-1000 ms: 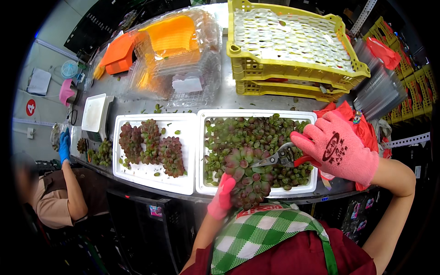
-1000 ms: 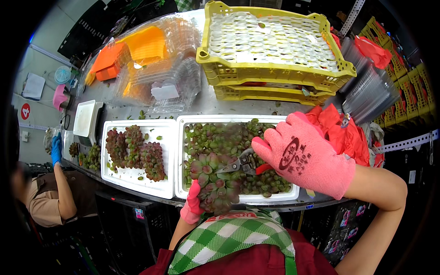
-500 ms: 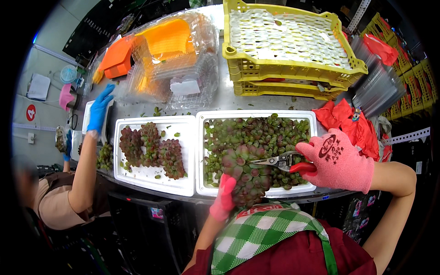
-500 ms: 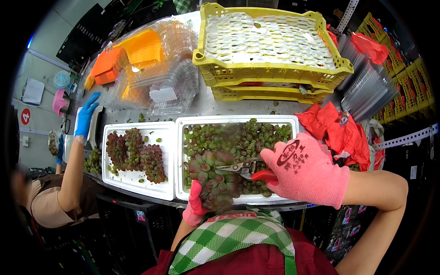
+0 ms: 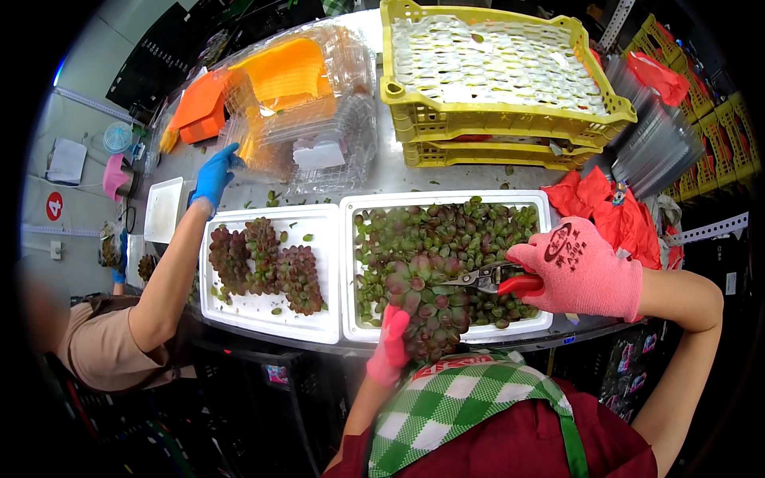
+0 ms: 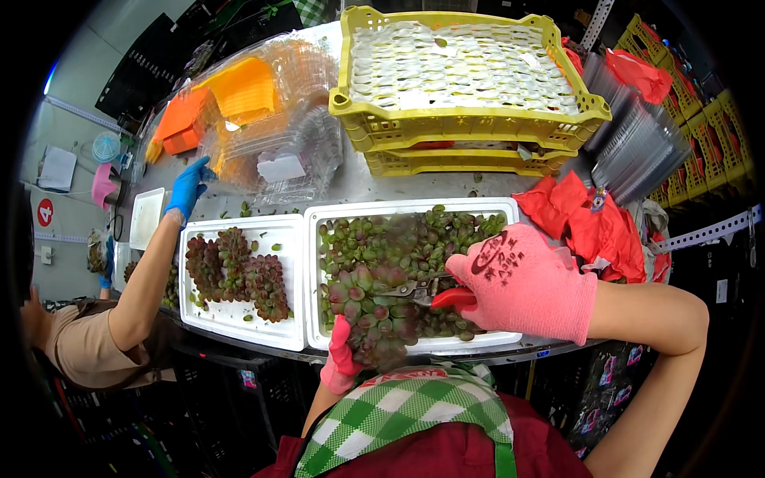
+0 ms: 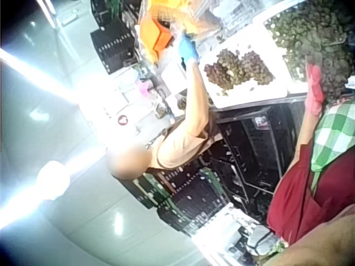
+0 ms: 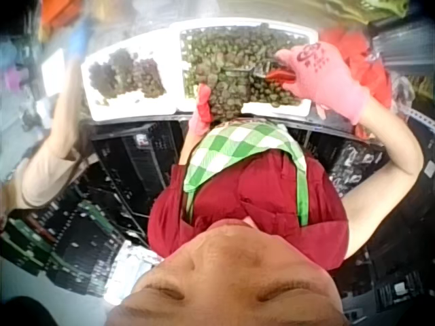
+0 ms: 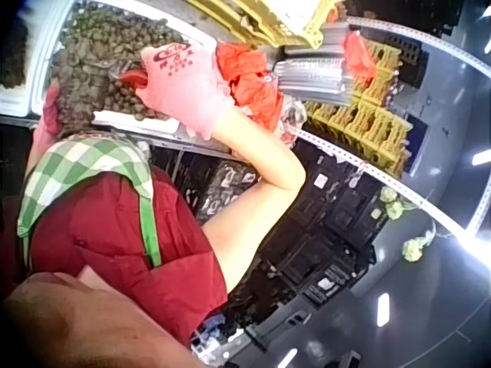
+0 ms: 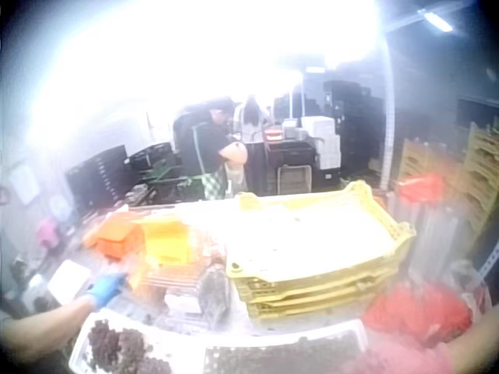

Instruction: The person trims bunches of grapes using shears, moves crates of produce, and places the grapes into plastic containers.

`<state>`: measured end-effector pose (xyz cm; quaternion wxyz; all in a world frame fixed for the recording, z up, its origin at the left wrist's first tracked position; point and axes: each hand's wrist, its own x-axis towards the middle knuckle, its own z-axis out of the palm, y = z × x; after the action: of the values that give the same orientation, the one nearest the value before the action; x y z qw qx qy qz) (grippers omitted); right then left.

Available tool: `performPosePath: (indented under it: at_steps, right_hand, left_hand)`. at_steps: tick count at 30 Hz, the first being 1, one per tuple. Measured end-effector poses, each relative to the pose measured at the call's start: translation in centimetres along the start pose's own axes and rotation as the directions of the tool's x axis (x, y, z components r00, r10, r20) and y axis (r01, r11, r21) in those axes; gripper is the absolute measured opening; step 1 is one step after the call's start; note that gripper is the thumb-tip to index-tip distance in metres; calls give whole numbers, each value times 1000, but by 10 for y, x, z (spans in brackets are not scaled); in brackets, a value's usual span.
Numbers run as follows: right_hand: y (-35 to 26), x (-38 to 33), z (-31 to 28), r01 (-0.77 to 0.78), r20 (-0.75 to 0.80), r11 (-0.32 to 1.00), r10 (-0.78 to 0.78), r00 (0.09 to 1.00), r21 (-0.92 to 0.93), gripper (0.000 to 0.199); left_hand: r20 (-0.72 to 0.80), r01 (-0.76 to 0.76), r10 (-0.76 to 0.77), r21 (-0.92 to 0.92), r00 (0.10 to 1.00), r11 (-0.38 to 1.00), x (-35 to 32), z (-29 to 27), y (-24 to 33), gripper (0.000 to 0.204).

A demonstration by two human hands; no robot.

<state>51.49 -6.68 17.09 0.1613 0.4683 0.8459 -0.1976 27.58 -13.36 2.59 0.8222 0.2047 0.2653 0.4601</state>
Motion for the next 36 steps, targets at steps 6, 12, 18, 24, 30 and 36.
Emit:
performPosePath:
  at_steps: [6, 12, 18, 24, 30, 36]
  right_hand:
    - [11, -5, 13, -72, -323, 990, 108, 940, 120, 36]
    - [10, 2, 66, -48, -145, 669, 229, 963, 742, 46]
    - [7, -1, 56, 24, -321, 947, 85, 943, 319, 45]
    - [-3, -6, 38, -21, -338, 997, -5, 941, -73, 42]
    - [-13, -7, 29, -15, -307, 972, -60, 950, -234, 39]
    - [-13, -6, 29, 15, -296, 932, -130, 947, -361, 35]
  left_hand:
    - [193, -42, 124, -380, 973, 924, 11, -16, -19, 85]
    - [12, -63, 64, -69, 998, 996, 12, -12, -7, 86]
    - [253, 42, 72, -420, 965, 907, 10, -27, -13, 83]
    - [58, 32, -25, -113, 998, 993, 0, -20, -13, 74]
    - [-1, 28, -28, -133, 1000, 991, 2, -26, -23, 65]
    - [-61, 19, -25, -103, 998, 995, -4, -44, -33, 64]
